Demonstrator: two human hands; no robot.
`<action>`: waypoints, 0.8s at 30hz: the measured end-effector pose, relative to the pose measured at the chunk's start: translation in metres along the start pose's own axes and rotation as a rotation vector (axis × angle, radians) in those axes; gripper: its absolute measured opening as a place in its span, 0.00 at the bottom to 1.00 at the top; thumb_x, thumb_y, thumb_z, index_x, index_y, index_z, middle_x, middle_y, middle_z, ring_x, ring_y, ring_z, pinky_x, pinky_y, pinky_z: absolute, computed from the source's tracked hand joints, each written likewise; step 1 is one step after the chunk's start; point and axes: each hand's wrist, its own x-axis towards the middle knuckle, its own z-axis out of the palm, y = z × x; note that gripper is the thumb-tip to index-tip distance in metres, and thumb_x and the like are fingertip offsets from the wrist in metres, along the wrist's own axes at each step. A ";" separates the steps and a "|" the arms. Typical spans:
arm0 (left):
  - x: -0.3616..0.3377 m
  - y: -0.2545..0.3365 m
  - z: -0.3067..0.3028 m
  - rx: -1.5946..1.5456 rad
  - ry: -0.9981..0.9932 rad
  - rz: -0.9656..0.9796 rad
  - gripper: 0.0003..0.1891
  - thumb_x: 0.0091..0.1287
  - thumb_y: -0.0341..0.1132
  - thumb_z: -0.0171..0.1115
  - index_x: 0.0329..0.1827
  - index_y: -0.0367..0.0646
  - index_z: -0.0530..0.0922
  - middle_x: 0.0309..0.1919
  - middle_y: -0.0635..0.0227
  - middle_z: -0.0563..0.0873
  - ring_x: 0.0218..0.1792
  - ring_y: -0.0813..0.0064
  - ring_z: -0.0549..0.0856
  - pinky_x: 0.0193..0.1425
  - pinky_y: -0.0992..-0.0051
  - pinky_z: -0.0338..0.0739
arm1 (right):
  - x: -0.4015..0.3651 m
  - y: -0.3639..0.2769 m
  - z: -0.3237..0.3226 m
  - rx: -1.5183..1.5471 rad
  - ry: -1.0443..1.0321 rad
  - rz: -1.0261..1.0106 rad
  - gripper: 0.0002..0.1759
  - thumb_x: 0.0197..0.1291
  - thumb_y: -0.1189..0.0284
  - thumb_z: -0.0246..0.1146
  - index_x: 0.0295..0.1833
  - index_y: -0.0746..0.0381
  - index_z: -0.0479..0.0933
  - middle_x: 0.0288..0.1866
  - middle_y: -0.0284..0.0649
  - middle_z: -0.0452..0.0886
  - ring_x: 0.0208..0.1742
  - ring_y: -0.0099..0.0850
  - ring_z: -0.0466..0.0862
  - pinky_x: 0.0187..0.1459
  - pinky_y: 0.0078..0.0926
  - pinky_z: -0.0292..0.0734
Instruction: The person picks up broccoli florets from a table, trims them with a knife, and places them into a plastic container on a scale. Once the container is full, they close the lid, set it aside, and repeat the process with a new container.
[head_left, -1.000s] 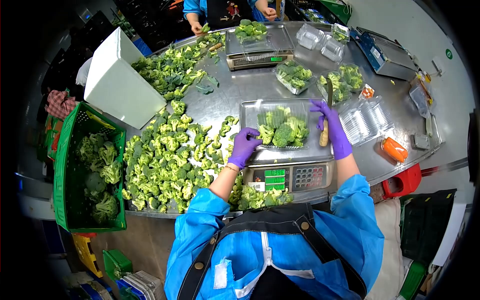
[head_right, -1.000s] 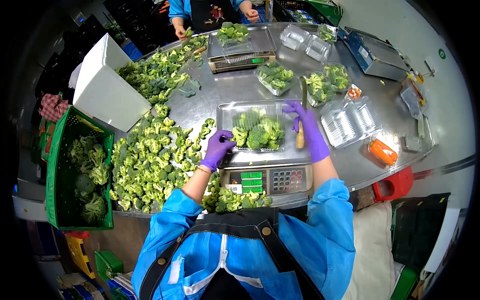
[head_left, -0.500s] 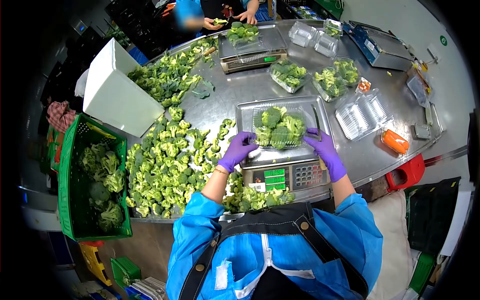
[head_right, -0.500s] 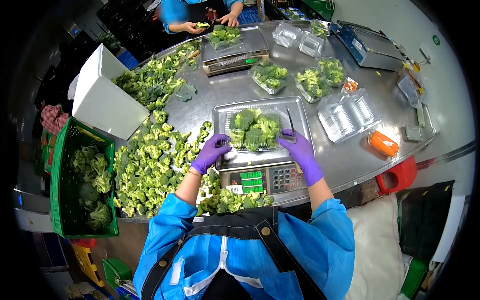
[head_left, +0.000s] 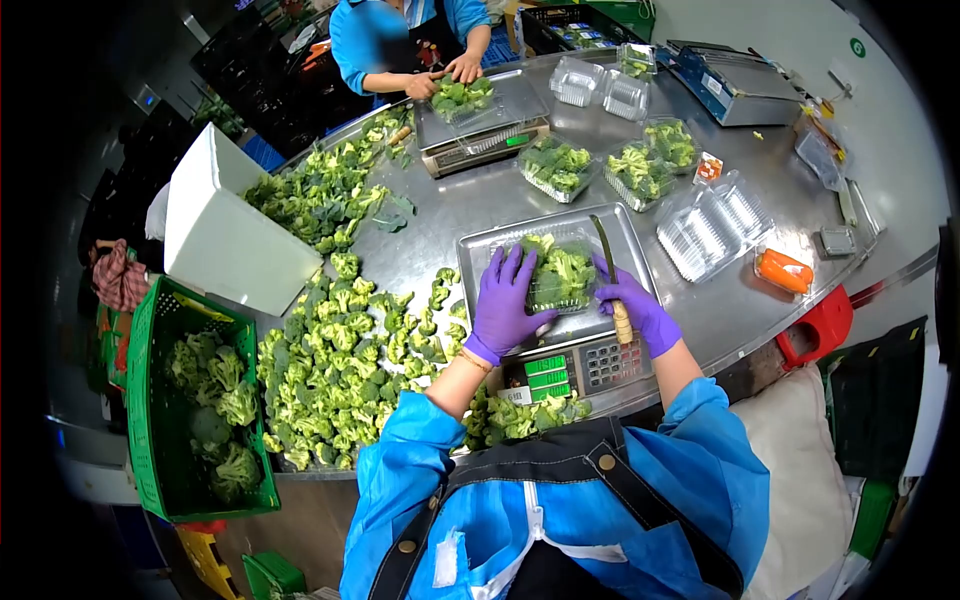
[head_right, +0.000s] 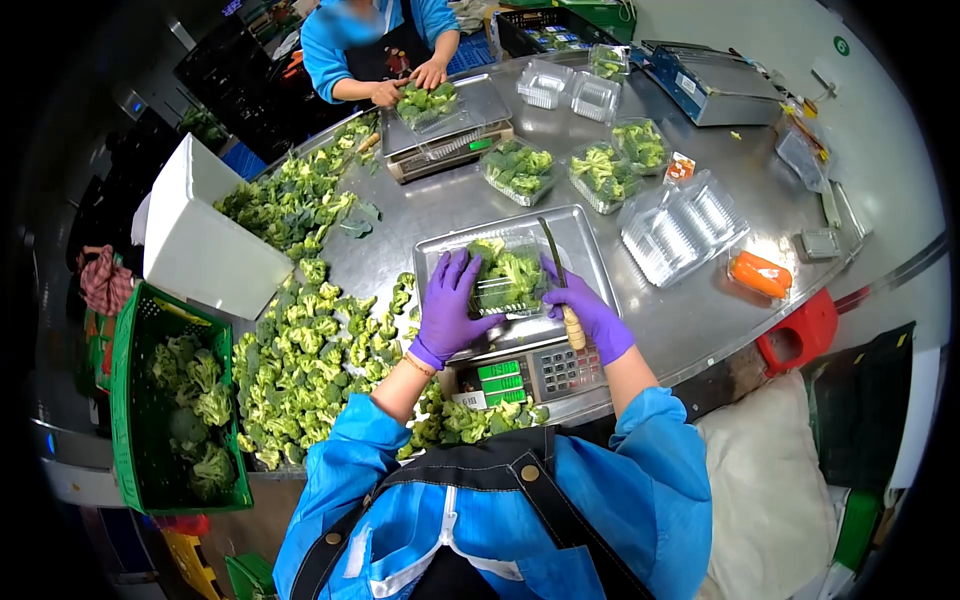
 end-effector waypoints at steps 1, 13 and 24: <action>-0.002 0.000 0.002 0.003 -0.004 0.015 0.45 0.44 0.48 0.71 0.67 0.45 0.61 0.66 0.52 0.62 0.66 0.47 0.60 0.66 0.55 0.58 | 0.000 0.003 -0.002 0.087 -0.037 0.051 0.40 0.46 0.79 0.55 0.70 0.61 0.55 0.60 0.41 0.70 0.27 0.19 0.75 0.28 0.16 0.74; -0.011 -0.021 0.006 -0.024 0.000 0.102 0.39 0.47 0.34 0.64 0.67 0.46 0.62 0.66 0.54 0.64 0.65 0.46 0.61 0.67 0.56 0.59 | -0.011 0.027 0.030 0.013 0.342 -0.203 0.37 0.44 0.82 0.58 0.66 0.62 0.60 0.53 0.43 0.72 0.27 0.21 0.74 0.24 0.15 0.70; -0.047 -0.065 0.001 -0.908 0.043 -0.554 0.23 0.54 0.27 0.64 0.54 0.35 0.72 0.47 0.59 0.79 0.47 0.69 0.80 0.53 0.71 0.74 | -0.012 0.027 0.008 0.014 0.122 0.083 0.14 0.49 0.74 0.64 0.42 0.68 0.75 0.28 0.39 0.82 0.22 0.22 0.78 0.19 0.14 0.68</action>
